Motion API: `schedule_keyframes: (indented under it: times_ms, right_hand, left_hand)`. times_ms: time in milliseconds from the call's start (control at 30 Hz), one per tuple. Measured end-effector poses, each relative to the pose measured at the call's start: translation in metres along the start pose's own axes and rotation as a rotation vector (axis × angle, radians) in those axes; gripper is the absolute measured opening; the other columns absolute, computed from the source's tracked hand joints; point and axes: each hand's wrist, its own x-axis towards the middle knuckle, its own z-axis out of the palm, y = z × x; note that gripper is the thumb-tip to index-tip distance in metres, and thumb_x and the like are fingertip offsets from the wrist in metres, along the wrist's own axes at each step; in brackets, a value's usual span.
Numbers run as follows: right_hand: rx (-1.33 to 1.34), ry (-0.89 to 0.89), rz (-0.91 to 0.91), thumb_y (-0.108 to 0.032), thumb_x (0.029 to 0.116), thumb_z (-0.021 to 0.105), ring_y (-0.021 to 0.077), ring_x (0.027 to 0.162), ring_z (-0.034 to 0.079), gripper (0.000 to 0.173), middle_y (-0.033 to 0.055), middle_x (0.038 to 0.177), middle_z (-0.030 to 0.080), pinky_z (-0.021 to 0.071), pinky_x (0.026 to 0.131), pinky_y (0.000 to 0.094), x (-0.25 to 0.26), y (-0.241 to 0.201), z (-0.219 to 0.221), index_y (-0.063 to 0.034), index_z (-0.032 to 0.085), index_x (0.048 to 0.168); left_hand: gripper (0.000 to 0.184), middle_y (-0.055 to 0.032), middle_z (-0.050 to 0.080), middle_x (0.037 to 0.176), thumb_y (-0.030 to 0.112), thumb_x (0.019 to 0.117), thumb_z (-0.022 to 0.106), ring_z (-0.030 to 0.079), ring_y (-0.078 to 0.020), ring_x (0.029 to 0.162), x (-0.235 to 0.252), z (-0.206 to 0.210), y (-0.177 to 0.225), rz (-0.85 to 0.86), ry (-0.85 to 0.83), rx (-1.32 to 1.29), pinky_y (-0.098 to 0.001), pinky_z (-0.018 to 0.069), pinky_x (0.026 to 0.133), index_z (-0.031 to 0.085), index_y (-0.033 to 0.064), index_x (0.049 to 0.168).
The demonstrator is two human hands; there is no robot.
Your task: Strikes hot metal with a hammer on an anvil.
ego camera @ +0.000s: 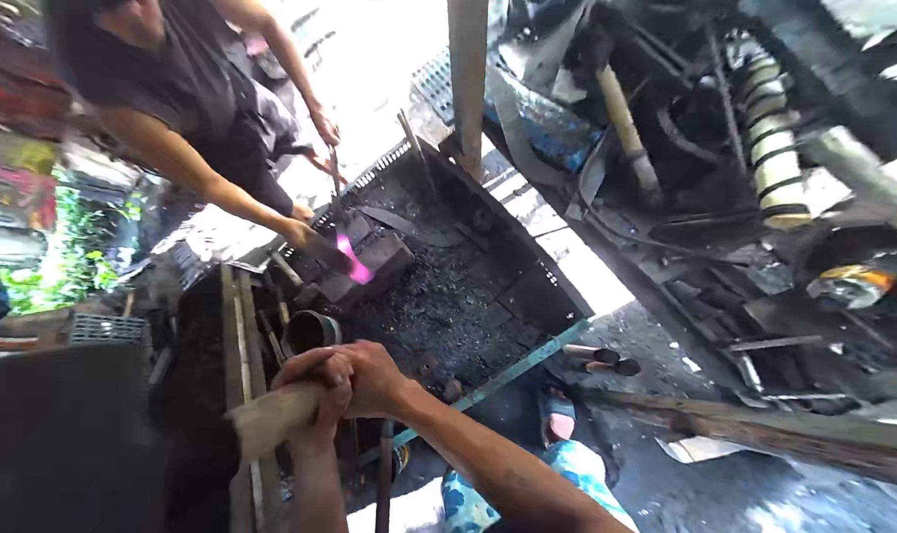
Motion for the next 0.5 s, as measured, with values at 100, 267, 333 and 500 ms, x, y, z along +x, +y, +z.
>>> schedule_keyframes:
  times_ms: [100, 267, 333, 500]
  right_hand:
    - [0.015, 0.116, -0.317, -0.035, 0.0655, 0.085, 0.0246, 0.079, 0.070, 0.040, 0.0069, 0.083, 0.072, 0.0570, 0.070, 0.0487, 0.066, -0.057, -0.015, -0.0065, 0.071, 0.091]
    - [-0.056, 0.060, 0.011, -0.028, 0.0670, 0.090, 0.0231, 0.087, 0.072, 0.053, 0.0051, 0.096, 0.075, 0.0599, 0.074, 0.0527, 0.069, 0.075, 0.004, -0.0130, 0.072, 0.114]
    - [-0.009, -0.072, 0.477, -0.036, 0.0798, 0.081, 0.0236, 0.092, 0.072, 0.046, 0.0040, 0.100, 0.075, 0.0599, 0.078, 0.0566, -0.011, 0.180, 0.042, -0.0207, 0.070, 0.121]
    - [-0.066, -0.214, 0.670, -0.050, 0.0751, 0.076, 0.0292, 0.090, 0.072, 0.052, 0.0075, 0.095, 0.074, 0.0575, 0.073, 0.0604, -0.064, 0.158, 0.043, -0.0196, 0.068, 0.116]
  left_hand:
    - [0.044, -0.0008, 0.073, 0.085, 0.033, 0.0878, 0.081, 0.070, -0.0163, 0.074, 0.057, -0.011, 0.065, 0.210, -0.100, 0.150, -0.0366, 0.0617, 0.076, 0.066, 0.0144, 0.126]
    - [0.039, 0.0044, 0.069, 0.091, 0.034, 0.0888, 0.080, 0.065, -0.0077, 0.075, 0.055, -0.023, -0.094, 0.065, 0.054, 0.133, -0.0270, 0.0586, 0.070, 0.065, 0.0179, 0.121]
    - [0.033, 0.0030, 0.070, 0.090, 0.028, 0.0910, 0.075, 0.066, -0.0086, 0.073, -0.028, -0.016, -0.220, -0.348, 0.214, 0.134, -0.0294, 0.0591, 0.069, 0.065, 0.0112, 0.118]
    - [0.032, -0.0071, 0.063, 0.069, 0.021, 0.0926, 0.072, 0.061, -0.0179, 0.056, -0.074, -0.003, -0.197, -0.522, 0.298, -0.132, -0.0373, 0.0580, 0.059, 0.063, 0.0003, 0.116]
